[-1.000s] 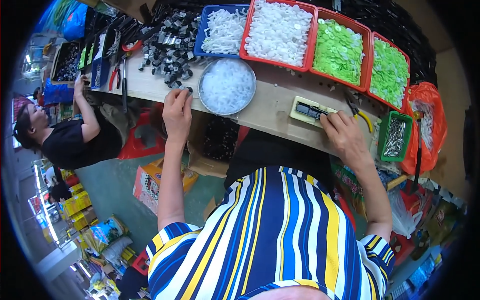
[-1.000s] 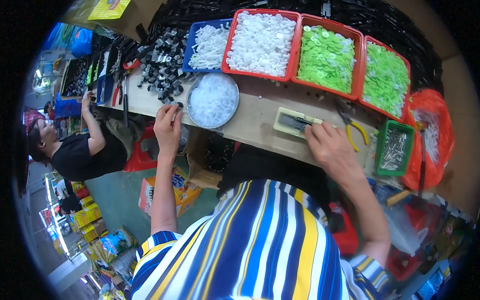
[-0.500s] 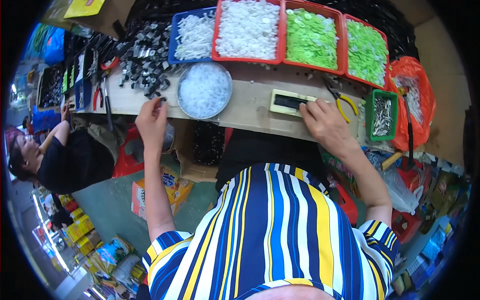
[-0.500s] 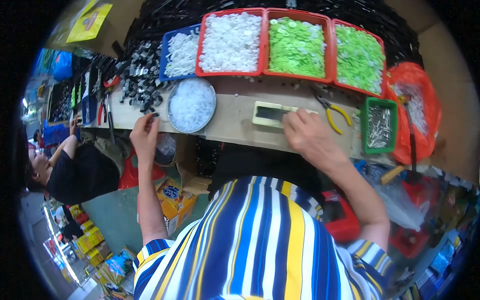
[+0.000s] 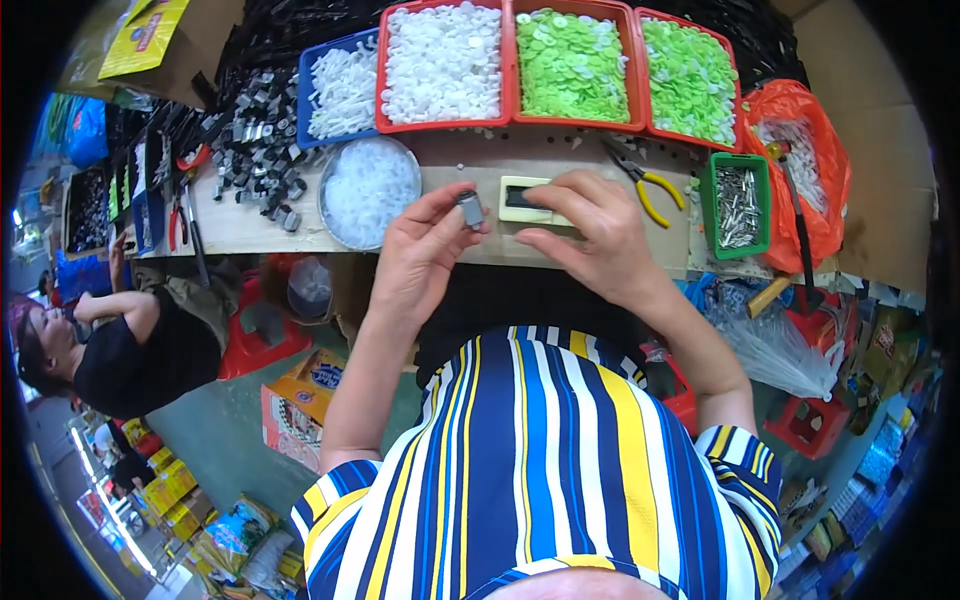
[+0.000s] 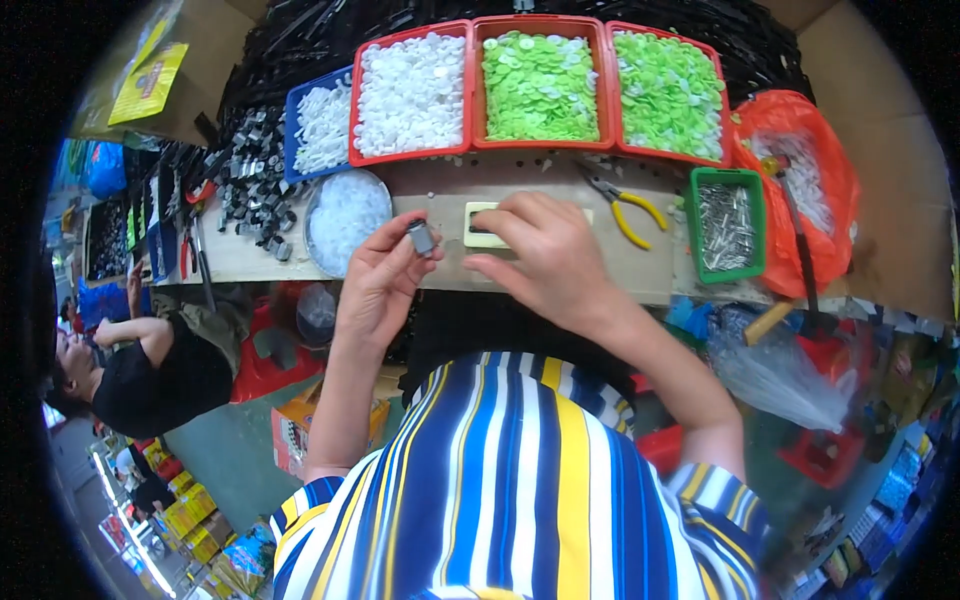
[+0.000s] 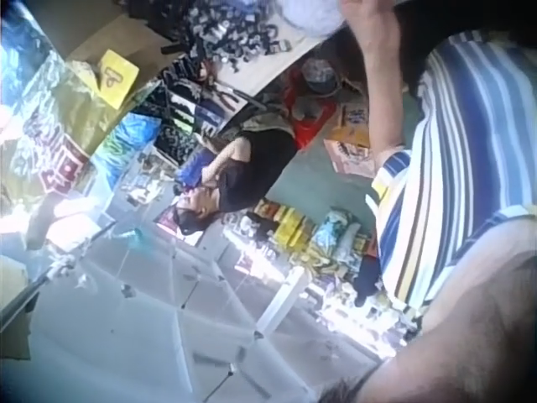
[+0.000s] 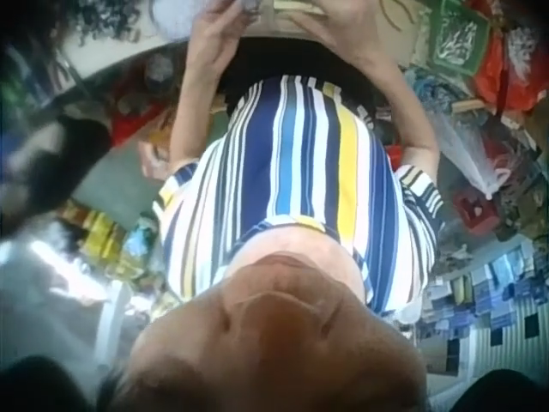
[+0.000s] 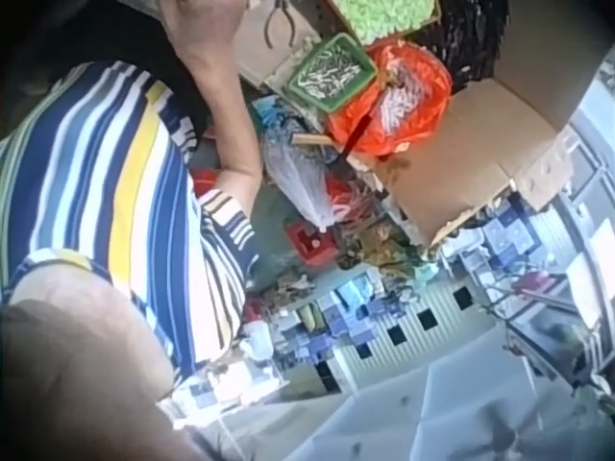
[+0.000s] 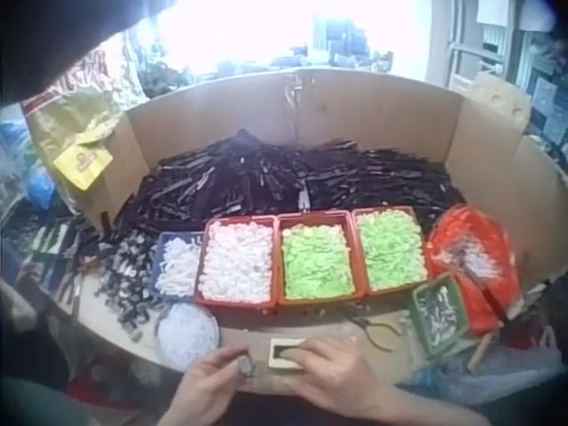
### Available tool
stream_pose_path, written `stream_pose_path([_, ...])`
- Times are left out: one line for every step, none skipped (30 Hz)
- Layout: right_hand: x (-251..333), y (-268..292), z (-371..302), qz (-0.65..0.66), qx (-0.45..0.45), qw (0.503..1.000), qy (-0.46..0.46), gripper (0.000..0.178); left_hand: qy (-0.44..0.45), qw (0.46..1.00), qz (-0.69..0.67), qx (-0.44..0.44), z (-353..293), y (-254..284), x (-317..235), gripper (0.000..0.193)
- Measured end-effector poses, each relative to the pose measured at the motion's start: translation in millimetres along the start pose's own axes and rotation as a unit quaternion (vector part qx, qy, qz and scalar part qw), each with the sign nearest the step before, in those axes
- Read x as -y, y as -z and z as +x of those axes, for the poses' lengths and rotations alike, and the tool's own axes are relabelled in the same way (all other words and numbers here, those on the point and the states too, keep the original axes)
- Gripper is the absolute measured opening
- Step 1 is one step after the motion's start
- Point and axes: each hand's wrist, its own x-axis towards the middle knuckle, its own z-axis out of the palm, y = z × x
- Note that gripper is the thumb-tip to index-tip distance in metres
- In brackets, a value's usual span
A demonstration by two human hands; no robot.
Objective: Assembling small plastic components into a base mold using a hammer and pliers.
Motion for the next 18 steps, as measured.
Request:
stream_pose_path([2.1, -4.8, 1.6, -0.006, 0.0, 1.0, -0.002, 0.035, 0.002, 1.0, -0.002, 0.006, 3.7, -2.7, 4.5, 0.034])
stream_pose_path([3.9, -10.7, 2.6, 0.014, -0.02, 1.0, -0.008, 0.038, 0.018, 0.999, -0.01, 0.031, 7.4, -2.7, 8.8, 0.034])
stream_pose_path([4.4, -12.7, 3.0, 0.035, -0.039, 0.999, -0.014, 0.04, 0.033, 0.998, -0.018, 0.056, 10.5, -2.7, 11.2, 0.035])
stream_pose_path([3.1, -11.2, 4.0, 0.05, -0.029, 0.998, -0.005, 0.044, 0.052, 0.994, -0.027, 0.095, 14.0, -3.0, 8.8, 0.038])
stream_pose_path([2.2, -10.4, 4.4, 0.049, -0.026, 0.998, -0.005, 0.044, 0.051, 0.994, -0.029, 0.094, 16.2, -2.5, 6.7, 0.038])
stream_pose_path([1.3, -9.0, 4.6, 0.047, -0.015, 0.999, 0.002, 0.044, 0.06, 0.992, -0.018, 0.106, 18.1, -2.1, 4.5, 0.04])
stream_pose_path([1.0, -8.8, 4.8, 0.046, -0.004, 0.999, 0.009, 0.044, 0.068, 0.991, -0.007, 0.118, 18.3, -2.0, 2.8, 0.042])
stream_pose_path([0.7, -9.1, 5.8, 0.044, -0.002, 0.999, 0.01, 0.044, 0.067, 0.991, -0.009, 0.118, 18.8, -5.9, 2.4, 0.042])
stream_pose_path([0.4, -9.7, 6.5, 0.043, -0.004, 0.999, -0.001, 0.044, 0.062, 0.994, -0.012, 0.094, 19.5, -12.4, 3.7, 0.043])
stream_pose_path([0.0, -10.5, 7.0, 0.042, -0.006, 0.999, -0.012, 0.044, 0.058, 0.996, -0.014, 0.07, 20.1, -16.1, 4.8, 0.044])
stream_pose_path([-0.5, -11.8, 6.8, 0.042, -0.006, 0.999, -0.012, 0.044, 0.058, 0.996, -0.015, 0.07, 21.5, -15.6, 7.1, 0.044])
stream_pose_path([-0.9, -13.6, 6.6, 0.04, -0.012, 0.999, -0.022, 0.044, 0.057, 0.995, -0.023, 0.077, 23.4, -13.8, 10.4, 0.042])
stream_pose_path([-1.3, -14.6, 6.7, 0.038, -0.019, 0.999, -0.033, 0.044, 0.057, 0.994, -0.031, 0.083, 25.2, -12.8, 12.1, 0.04])
stream_pose_path([-1.5, -14.3, 7.1, 0.038, -0.019, 0.999, -0.034, 0.044, 0.058, 0.994, -0.031, 0.083, 26.2, -11.1, 10.3, 0.04])
stream_pose_path([-1.7, -13.5, 7.8, 0.053, -0.029, 0.997, -0.038, 0.043, 0.057, 0.993, -0.014, 0.104, 27.5, -7.8, 7.0, 0.038])
stream_pose_path([-1.8, -12.4, 8.2, 0.069, -0.04, 0.996, -0.042, 0.043, 0.056, 0.991, 0.004, 0.124, 28.8, -6.6, 5.1, 0.035])
stream_pose_path([-2.0, -11.2, 8.3, 0.07, -0.039, 0.996, -0.042, 0.043, 0.056, 0.991, 0.004, 0.123, 29.6, -7.6, 5.0, 0.035])
stream_pose_path([-2.4, -9.2, 8.1, 0.059, -0.038, 0.997, -0.039, 0.042, 0.05, 0.993, 0.007, 0.107, 30.3, -9.9, 5.1, 0.034])
